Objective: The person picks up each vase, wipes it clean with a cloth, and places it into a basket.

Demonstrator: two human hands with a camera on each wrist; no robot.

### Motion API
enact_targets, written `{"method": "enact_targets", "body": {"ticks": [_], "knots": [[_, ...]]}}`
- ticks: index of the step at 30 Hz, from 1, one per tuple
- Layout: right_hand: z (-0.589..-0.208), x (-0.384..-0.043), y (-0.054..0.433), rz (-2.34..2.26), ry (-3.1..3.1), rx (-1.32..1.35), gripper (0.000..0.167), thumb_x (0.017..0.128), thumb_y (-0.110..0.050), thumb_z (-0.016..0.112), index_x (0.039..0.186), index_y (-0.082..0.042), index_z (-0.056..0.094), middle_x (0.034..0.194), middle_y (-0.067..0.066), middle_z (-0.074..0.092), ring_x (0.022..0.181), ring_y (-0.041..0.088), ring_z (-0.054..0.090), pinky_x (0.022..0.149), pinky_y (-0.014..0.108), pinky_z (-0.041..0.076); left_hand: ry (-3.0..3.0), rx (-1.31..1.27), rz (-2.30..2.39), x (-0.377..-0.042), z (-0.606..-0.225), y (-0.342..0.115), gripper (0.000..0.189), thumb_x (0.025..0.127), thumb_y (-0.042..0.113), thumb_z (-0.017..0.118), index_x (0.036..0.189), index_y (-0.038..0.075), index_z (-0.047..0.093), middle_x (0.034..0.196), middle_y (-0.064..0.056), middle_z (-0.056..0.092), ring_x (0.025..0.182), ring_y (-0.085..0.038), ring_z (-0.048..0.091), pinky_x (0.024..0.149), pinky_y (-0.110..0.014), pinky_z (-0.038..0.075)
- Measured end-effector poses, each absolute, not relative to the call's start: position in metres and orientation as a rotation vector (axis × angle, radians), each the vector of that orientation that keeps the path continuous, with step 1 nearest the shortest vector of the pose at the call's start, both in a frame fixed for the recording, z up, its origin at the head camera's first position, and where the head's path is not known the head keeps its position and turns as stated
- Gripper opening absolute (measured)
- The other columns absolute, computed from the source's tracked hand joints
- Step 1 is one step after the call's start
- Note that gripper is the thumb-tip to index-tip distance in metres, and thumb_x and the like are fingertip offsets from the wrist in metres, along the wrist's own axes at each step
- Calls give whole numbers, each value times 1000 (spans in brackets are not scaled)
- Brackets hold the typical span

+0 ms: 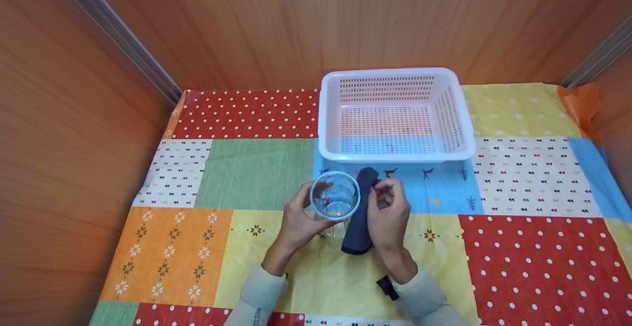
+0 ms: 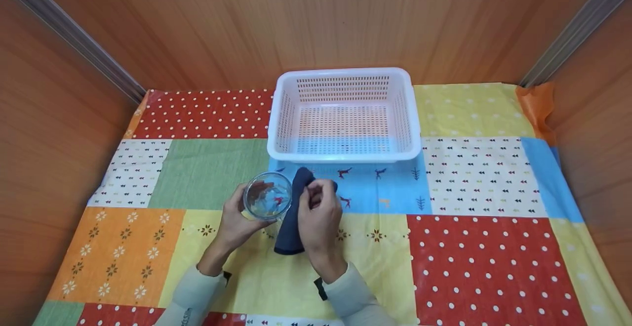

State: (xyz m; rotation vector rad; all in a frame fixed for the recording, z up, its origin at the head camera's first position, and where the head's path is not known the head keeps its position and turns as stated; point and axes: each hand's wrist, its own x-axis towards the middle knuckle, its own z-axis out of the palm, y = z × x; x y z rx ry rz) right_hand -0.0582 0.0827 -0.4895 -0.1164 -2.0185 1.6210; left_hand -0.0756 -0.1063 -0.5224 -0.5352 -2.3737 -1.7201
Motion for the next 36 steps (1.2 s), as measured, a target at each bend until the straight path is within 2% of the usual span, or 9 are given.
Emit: {"method": "enact_targets", "body": {"ticks": [3, 7, 12, 16, 20, 30, 36], "knots": [[-488, -57, 89, 1695, -2077, -47, 10, 99, 13, 59, 105, 5, 59, 94, 15, 68, 81, 13, 73, 70, 17, 56, -2376, -532, -1722, -75, -522, -106, 78, 74, 19, 98, 140, 6, 59, 135, -7, 71, 125, -25, 68, 105, -46, 57], [-489, -50, 101, 1849, -2135, 68, 22, 98, 15, 57, 118, 9, 62, 110, 21, 70, 97, 19, 74, 81, 21, 60, -2379, -532, -1721, -75, -522, -106, 78, 75, 19, 98, 140, 6, 58, 135, -6, 71, 125, -26, 67, 106, -46, 56], [-492, -40, 114, 2038, -2157, 117, 34, 92, 18, 62, 124, 9, 63, 120, 24, 69, 106, 12, 71, 86, 26, 62, -2368, -537, -1708, -74, -522, -105, 77, 76, 20, 98, 141, 7, 58, 136, -5, 70, 126, -24, 67, 106, -44, 56], [-497, -38, 117, 2041, -2167, 156, 37, 86, 20, 71, 121, 9, 65, 120, 24, 67, 108, 10, 70, 90, 28, 62, -2348, -520, -1703, -73, -523, -103, 78, 73, 17, 99, 138, 4, 58, 134, -7, 71, 124, -26, 68, 106, -46, 56], [-502, -39, 116, 1971, -2173, 164, 36, 83, 19, 76, 116, 8, 68, 117, 22, 68, 105, 10, 70, 89, 26, 61, -2326, -495, -1701, -71, -525, -99, 79, 71, 14, 100, 137, 3, 58, 133, -11, 71, 123, -30, 69, 105, -48, 56], [-506, -35, 111, 1899, -2117, 139, 19, 86, 20, 74, 103, 10, 74, 111, 22, 68, 103, 6, 69, 89, 23, 61, -2283, -380, -1639, -64, -524, -85, 75, 66, 13, 102, 128, 3, 62, 128, -8, 75, 119, -27, 70, 101, -46, 59], [-507, -34, 113, 1878, -2122, 115, 19, 88, 18, 74, 105, 9, 75, 112, 22, 69, 105, 7, 69, 89, 22, 61, -2340, -420, -1650, -63, -519, -88, 73, 71, 18, 101, 129, 3, 60, 130, -9, 73, 121, -29, 69, 98, -51, 60]]}}
